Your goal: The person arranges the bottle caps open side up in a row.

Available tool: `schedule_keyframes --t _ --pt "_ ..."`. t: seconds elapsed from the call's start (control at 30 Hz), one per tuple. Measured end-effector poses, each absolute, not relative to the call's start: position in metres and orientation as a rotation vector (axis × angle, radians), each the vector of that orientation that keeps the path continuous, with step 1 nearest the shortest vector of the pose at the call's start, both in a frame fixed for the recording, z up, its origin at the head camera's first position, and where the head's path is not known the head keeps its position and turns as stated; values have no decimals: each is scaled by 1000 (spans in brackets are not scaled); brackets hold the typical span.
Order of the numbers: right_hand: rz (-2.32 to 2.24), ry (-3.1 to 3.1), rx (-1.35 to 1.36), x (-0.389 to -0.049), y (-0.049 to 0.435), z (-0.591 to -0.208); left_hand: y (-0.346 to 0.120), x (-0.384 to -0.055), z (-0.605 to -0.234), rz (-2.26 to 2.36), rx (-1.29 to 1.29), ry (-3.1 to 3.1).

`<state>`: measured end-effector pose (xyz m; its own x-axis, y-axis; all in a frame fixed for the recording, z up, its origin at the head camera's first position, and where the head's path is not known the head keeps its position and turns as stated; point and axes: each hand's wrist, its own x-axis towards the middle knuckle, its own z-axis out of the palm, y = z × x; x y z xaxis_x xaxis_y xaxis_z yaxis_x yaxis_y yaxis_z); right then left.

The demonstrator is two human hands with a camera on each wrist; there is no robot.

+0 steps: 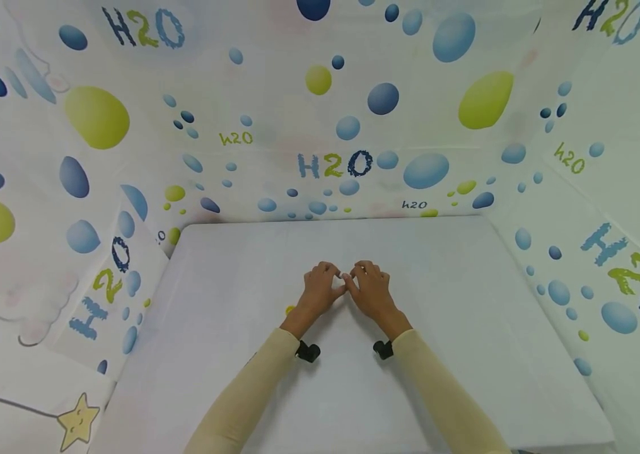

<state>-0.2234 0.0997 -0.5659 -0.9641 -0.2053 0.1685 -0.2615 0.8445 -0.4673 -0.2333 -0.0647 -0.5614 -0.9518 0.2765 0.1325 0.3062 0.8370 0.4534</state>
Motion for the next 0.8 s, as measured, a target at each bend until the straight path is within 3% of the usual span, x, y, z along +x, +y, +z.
schedule_keyframes --t 0.8 --pt "771 -2800 345 -224 97 -576 -64 -231 -564 -768 -396 -2892"
